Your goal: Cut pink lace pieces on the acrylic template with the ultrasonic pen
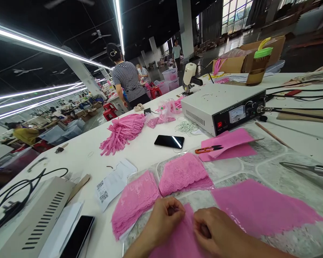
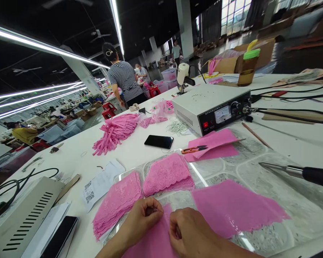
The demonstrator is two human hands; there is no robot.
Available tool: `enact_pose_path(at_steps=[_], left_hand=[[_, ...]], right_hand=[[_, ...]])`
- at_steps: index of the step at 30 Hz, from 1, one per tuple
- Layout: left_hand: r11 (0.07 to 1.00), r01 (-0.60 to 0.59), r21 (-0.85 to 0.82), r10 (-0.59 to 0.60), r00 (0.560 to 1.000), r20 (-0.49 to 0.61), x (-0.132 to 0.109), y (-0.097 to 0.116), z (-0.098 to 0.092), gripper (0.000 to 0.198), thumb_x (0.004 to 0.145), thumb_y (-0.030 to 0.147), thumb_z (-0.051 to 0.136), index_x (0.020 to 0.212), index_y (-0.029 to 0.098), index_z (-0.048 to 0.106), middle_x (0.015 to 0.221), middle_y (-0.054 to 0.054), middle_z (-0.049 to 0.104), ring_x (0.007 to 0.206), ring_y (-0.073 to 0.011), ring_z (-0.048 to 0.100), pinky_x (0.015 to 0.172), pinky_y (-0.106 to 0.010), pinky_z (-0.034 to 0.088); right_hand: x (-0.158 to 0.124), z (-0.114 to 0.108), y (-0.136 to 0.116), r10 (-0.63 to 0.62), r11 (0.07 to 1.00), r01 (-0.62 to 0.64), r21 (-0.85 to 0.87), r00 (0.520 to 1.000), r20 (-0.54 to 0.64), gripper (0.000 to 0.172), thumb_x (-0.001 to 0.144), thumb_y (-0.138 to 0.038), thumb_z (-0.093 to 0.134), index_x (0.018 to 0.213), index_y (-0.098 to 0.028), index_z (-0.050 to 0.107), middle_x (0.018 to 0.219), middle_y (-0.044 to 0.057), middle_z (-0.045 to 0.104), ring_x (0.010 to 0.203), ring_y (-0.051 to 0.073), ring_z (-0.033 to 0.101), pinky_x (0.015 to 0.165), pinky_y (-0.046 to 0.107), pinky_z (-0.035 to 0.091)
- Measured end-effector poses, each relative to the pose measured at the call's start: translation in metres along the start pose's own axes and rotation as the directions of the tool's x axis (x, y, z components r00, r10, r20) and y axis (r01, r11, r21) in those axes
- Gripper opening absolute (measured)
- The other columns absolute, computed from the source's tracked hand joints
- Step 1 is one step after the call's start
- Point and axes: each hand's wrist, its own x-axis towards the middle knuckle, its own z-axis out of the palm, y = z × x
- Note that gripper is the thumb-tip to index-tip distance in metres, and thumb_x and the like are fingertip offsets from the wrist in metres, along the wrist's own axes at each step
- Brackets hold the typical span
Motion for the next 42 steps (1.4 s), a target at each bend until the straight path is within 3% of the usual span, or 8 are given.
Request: enact_pose_path(at_steps=[9, 20, 42], left_hand=[[0.998, -0.001, -0.058, 0.003, 1.000, 0.024, -0.002, -0.001, 0.003, 0.013, 0.064, 0.016, 0.055, 0.070, 0.013, 0.065, 0.065, 0.001, 0.058, 0.060, -0.0102, 0.046, 0.057, -0.021, 0.033], [1.000, -0.005, 0.002, 0.005, 0.999, -0.038, -0.001, 0.001, 0.001, 0.010, 0.063, 0.019, 0.051, 0.066, 0.013, 0.060, 0.061, 0.002, 0.051, 0.058, -0.0100, 0.041, 0.055, -0.021, 0.031], [0.993, -0.022, 0.116, 0.032, 0.996, -0.080, -0.002, 0.003, 0.007, 0.012, 0.066, 0.014, 0.050, 0.066, 0.013, 0.062, 0.061, 0.003, 0.051, 0.057, -0.0097, 0.040, 0.054, -0.021, 0.030]], right_hand=[[0.000, 0.002, 0.006, 0.006, 0.999, -0.005, -0.037, 0.999, 0.033, 0.020, 0.074, -0.014, 0.047, 0.057, -0.021, 0.037, 0.054, -0.003, 0.043, 0.053, 0.012, 0.039, 0.051, 0.025, 0.026], [-0.003, -0.001, -0.005, -0.003, 0.999, 0.005, -0.046, 0.999, 0.037, 0.026, 0.064, -0.007, 0.051, 0.054, -0.020, 0.032, 0.051, -0.005, 0.038, 0.052, 0.011, 0.035, 0.050, 0.024, 0.024], [-0.007, 0.003, -0.001, -0.008, 0.982, 0.012, -0.188, 1.000, 0.020, 0.020, 0.068, -0.007, 0.053, 0.058, -0.020, 0.042, 0.056, -0.002, 0.054, 0.052, 0.012, 0.042, 0.051, 0.025, 0.025]])
